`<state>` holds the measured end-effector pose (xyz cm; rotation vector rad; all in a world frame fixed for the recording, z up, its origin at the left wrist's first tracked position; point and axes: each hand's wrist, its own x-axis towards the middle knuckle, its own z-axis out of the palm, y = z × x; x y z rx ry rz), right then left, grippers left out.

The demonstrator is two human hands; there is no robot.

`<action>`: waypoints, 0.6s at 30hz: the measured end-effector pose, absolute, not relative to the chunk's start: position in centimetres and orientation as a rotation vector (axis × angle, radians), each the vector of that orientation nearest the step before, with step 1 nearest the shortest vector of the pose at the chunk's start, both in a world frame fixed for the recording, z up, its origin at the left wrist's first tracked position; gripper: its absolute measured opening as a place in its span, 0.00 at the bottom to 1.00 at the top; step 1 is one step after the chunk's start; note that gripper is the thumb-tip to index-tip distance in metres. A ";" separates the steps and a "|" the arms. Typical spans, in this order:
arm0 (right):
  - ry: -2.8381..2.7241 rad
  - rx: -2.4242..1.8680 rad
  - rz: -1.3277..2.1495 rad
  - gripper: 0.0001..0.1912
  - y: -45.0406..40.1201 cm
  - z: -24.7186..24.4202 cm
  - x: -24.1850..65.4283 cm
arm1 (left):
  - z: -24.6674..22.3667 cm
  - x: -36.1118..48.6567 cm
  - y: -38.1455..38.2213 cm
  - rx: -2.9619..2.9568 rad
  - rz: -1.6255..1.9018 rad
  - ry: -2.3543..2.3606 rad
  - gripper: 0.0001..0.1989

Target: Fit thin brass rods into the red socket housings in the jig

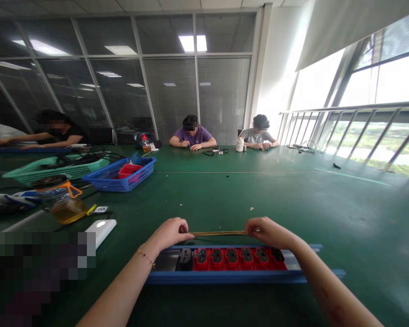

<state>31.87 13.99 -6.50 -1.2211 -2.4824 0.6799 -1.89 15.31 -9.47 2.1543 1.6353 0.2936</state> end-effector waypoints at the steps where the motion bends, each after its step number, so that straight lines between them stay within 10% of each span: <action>1: -2.504 -1.205 0.700 0.13 14.3 -6.7 31.7 | -9.6 -1.9 15.4 2.159 0.290 1.639 0.20; 18: -2.695 -1.458 0.411 0.20 15.9 -7.6 34.5 | -9.4 -1.8 15.4 2.248 0.293 1.610 0.09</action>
